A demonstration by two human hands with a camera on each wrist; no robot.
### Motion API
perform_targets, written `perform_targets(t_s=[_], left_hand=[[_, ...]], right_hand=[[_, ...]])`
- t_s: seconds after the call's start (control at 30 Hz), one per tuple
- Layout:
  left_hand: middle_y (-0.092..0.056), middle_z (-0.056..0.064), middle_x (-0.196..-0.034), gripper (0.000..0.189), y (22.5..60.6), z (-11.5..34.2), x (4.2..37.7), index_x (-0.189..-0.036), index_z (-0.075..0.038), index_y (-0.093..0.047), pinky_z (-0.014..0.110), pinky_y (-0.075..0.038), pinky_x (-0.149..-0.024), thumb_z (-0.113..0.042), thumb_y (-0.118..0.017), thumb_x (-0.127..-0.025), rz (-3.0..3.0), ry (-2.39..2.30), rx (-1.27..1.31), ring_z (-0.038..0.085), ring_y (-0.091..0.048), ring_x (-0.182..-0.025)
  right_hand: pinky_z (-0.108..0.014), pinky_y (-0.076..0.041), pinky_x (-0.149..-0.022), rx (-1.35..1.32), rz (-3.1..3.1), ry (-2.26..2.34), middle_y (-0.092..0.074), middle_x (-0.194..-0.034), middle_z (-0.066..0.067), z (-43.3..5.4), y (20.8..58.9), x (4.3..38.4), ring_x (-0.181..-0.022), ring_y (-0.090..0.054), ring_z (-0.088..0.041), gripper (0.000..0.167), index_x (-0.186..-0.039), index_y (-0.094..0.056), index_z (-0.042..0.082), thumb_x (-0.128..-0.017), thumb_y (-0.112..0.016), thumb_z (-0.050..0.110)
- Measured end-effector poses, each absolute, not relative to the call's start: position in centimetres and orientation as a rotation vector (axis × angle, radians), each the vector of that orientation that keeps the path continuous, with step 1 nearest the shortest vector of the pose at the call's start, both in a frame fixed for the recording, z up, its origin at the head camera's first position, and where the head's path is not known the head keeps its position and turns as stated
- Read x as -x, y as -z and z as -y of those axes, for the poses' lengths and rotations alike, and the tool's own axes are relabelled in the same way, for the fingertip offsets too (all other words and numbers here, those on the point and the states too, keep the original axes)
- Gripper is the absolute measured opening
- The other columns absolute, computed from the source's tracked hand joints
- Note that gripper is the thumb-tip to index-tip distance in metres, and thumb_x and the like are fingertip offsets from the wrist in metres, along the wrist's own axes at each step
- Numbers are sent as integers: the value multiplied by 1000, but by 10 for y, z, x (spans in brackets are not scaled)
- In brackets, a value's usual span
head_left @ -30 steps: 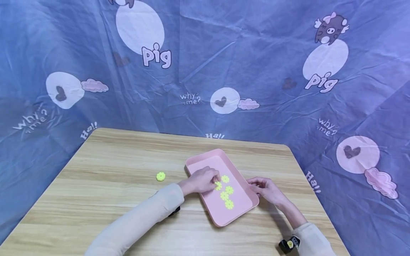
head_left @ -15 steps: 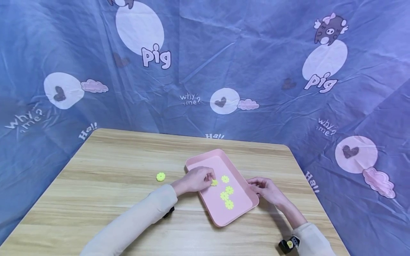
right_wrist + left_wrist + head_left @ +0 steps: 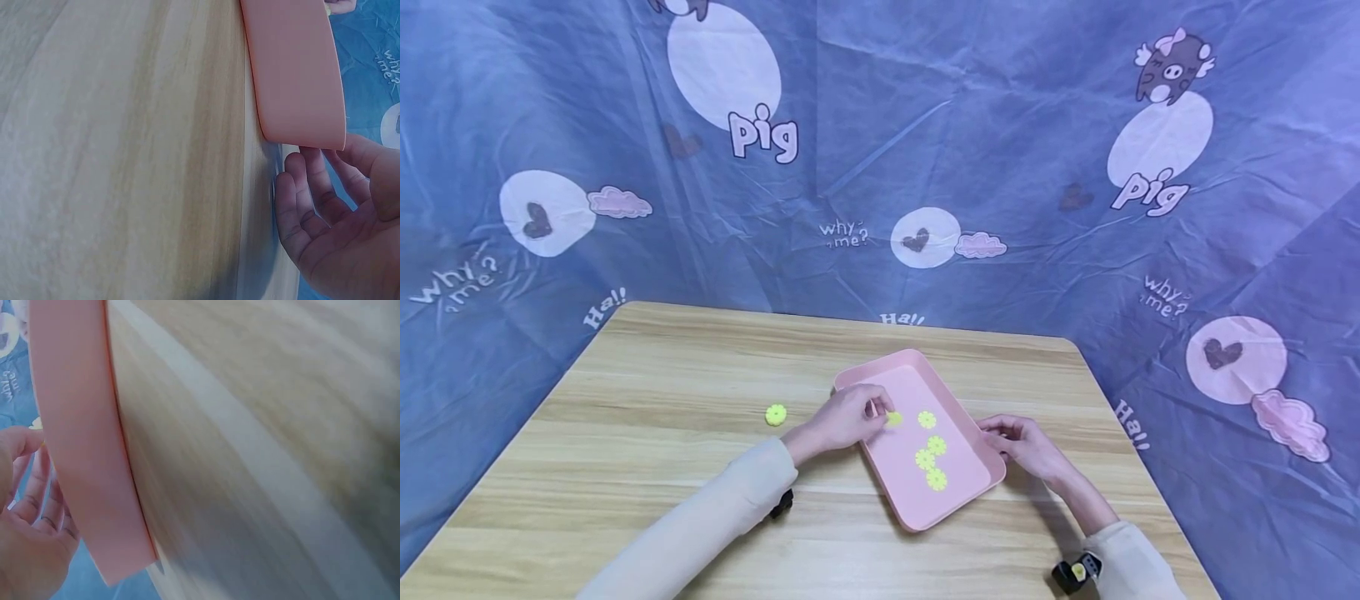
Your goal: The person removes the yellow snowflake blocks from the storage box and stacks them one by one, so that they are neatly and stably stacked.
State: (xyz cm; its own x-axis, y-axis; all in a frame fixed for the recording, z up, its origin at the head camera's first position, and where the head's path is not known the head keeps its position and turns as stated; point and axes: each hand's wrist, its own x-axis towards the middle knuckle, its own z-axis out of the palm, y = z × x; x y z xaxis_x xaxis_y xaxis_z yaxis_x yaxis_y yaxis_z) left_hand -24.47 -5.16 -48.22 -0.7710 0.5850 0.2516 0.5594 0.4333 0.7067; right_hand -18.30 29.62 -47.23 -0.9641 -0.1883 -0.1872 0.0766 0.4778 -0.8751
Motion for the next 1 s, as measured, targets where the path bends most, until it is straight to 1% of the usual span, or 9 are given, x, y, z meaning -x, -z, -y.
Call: perform_targets(t_s=[0.13, 0.27, 0.4, 0.57, 0.77, 1.0], left_hand=[[-71, -3, -92, 8, 481, 59, 242, -102, -14, -72, 20, -53, -78, -11, -74, -95, -2635, -1328, -1038, 6, -61, -84], [-70, -4, -93, 7, 478, 69, 238, -103, -16, -71, 19, -52, -78, -14, -73, -97, -2650, -1319, -1010, 5, -60, -85], [-71, -4, -94, 7, 473, 78, 233, -104, -15, -71, 19, -52, -77, -15, -73, -97, -2653, -1324, -1021, 5, -61, -84], [-71, -4, -92, 8, 468, 92, 228, -104, -15, -72, 21, -53, -77, -14, -74, -96, -2643, -1368, -995, 5, -61, -83], [-71, -3, -90, 8, 473, 109, 222, -102, -14, -72, 21, -54, -76, -11, -74, -94, -2646, -1434, -953, 1, -59, -81], [-72, -4, -90, 8, 478, 133, 215, -101, -15, -72, 21, -54, -74, -11, -76, -94, -2620, -1494, -825, 1, -59, -78]], right_hand=[[-20, -52, -64, 106, -2468, 1488, -72, -96, 8, -296, 471, 183, -79, -60, -2, 38, -131, -63, -13, -102, -66, 12], [-20, -51, -64, 103, -2451, 1512, -71, -98, 0, -295, 470, 183, -79, -59, -3, 38, -131, -63, -13, -102, -66, 10], [-21, -51, -64, 96, -2449, 1521, -72, -101, -8, -294, 470, 183, -78, -59, -3, 38, -131, -63, -13, -101, -67, 10], [-20, -52, -63, 100, -2448, 1523, -73, -102, -7, -295, 470, 183, -78, -60, -3, 38, -131, -63, -14, -101, -67, 10], [-21, -53, -64, 94, -2443, 1529, -74, -103, -8, -295, 470, 182, -79, -61, -3, 39, -132, -62, -14, -101, -67, 10], [-21, -52, -65, 95, -2448, 1520, -74, -103, -9, -295, 470, 183, -79, -61, -2, 38, -131, -63, -13, -101, -66, 10]])
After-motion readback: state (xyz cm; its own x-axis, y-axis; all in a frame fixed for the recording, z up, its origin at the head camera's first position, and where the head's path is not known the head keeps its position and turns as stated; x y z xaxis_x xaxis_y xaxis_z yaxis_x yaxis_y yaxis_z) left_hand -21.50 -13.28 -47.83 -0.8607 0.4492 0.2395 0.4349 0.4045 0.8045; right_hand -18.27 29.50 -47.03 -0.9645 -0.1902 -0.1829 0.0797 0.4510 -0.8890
